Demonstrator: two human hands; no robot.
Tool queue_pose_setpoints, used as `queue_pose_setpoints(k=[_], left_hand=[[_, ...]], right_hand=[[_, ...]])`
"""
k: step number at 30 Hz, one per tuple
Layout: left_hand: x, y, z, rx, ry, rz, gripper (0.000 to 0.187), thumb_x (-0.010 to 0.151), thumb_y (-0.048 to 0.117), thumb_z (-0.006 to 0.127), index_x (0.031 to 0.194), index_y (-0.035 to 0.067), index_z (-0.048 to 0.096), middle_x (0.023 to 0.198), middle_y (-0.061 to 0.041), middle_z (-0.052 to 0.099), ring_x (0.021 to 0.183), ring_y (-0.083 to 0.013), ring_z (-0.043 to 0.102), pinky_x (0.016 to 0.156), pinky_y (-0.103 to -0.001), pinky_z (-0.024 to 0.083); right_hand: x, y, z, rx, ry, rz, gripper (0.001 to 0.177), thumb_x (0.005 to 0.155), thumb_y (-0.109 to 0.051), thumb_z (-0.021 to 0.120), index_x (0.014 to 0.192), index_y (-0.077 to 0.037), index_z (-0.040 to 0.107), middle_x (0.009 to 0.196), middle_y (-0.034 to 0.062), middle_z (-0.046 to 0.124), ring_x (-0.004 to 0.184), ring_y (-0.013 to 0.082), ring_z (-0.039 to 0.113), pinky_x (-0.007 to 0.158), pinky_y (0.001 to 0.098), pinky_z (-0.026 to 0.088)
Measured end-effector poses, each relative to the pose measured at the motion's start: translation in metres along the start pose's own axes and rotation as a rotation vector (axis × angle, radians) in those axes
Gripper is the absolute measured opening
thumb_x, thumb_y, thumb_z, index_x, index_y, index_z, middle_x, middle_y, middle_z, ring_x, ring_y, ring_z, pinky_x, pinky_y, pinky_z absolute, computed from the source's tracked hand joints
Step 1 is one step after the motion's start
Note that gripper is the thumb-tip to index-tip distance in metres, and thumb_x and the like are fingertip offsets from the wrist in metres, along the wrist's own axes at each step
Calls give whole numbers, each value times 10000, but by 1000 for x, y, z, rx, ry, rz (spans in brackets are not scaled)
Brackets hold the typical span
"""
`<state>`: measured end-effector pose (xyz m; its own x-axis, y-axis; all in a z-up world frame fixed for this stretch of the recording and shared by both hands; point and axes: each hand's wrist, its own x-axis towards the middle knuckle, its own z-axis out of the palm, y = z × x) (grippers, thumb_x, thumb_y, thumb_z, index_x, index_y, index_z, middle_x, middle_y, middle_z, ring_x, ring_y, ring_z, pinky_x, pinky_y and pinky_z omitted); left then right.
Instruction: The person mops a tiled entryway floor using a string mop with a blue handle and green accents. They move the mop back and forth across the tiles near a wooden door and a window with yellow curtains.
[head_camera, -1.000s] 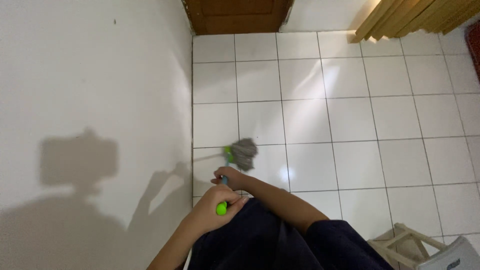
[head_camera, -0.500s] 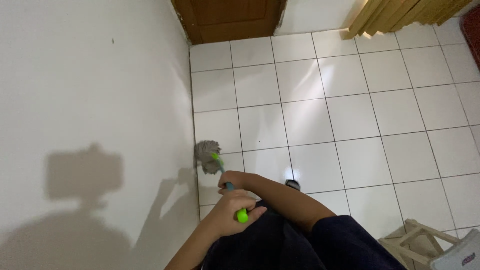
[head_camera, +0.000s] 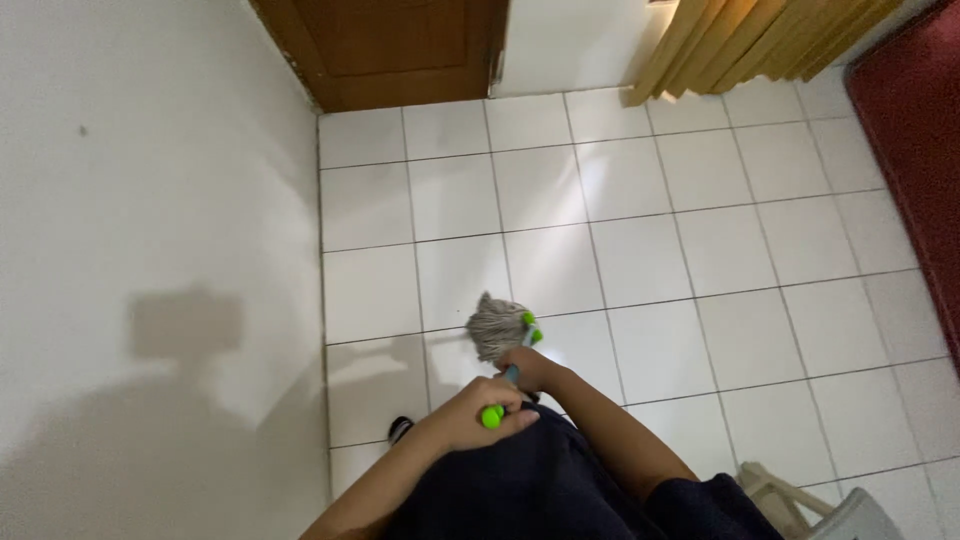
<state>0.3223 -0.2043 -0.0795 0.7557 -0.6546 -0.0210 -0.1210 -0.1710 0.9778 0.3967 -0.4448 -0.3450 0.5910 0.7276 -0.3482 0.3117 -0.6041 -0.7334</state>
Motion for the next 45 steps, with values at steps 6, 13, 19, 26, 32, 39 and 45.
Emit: queue_pose_setpoints(k=[6,13,19,26,32,39,45], left_hand=[[95,-67,29,-131,68,117,517,1180,239,871,786,180,541,663,-9,550,693,-195,549,723,-433,499],[133,-72,29,-190,129,55,497,1177,185,844,752,177,586,637,40,608,679,-127,549,704,-369,487],[99,-60,12,-207,186,36,440,1130,120,845,757,146,613,651,-3,641,666,-181,560,719,-395,499],[26,19,-91,-139,401,-63,328,1001,59,852,743,133,663,635,-12,651,703,-153,596,711,-369,513],[-45,50,-168,82,373,-184,250,983,166,981,970,117,736,848,-65,780,808,-190,702,781,-390,588],[-132,-110,-207,9,586,-154,1342,770,361,1149,1873,89,434,1714,-245,794,1604,-422,753,1353,-653,542],[-51,-165,-201,11,346,-191,1259,867,-70,930,1957,19,306,1906,-451,394,1767,-727,345,1413,-865,375]], right_hand=[[-76,59,-58,402,279,166,444,994,-341,1020,1290,-88,805,1299,190,856,1255,440,833,1070,545,705],[-126,-13,-107,569,397,76,660,1061,-208,1029,1650,-103,750,1601,204,770,1629,444,652,1384,647,490],[-52,-19,-88,681,378,-132,483,1006,-497,1095,948,-105,819,845,42,753,848,203,743,808,415,613],[33,-120,-72,837,246,-264,277,1096,-320,986,1082,-46,939,880,100,794,844,199,642,790,420,550],[130,-183,-22,679,129,-235,289,1029,-224,908,1255,-53,848,1125,78,794,1004,203,694,903,394,598],[191,-270,-52,1052,199,-123,416,1150,-230,848,1497,-4,812,1470,197,838,1339,356,849,1186,520,764],[137,-273,-76,954,314,-106,396,1258,-334,866,978,-56,902,900,84,853,847,156,734,880,356,621]])
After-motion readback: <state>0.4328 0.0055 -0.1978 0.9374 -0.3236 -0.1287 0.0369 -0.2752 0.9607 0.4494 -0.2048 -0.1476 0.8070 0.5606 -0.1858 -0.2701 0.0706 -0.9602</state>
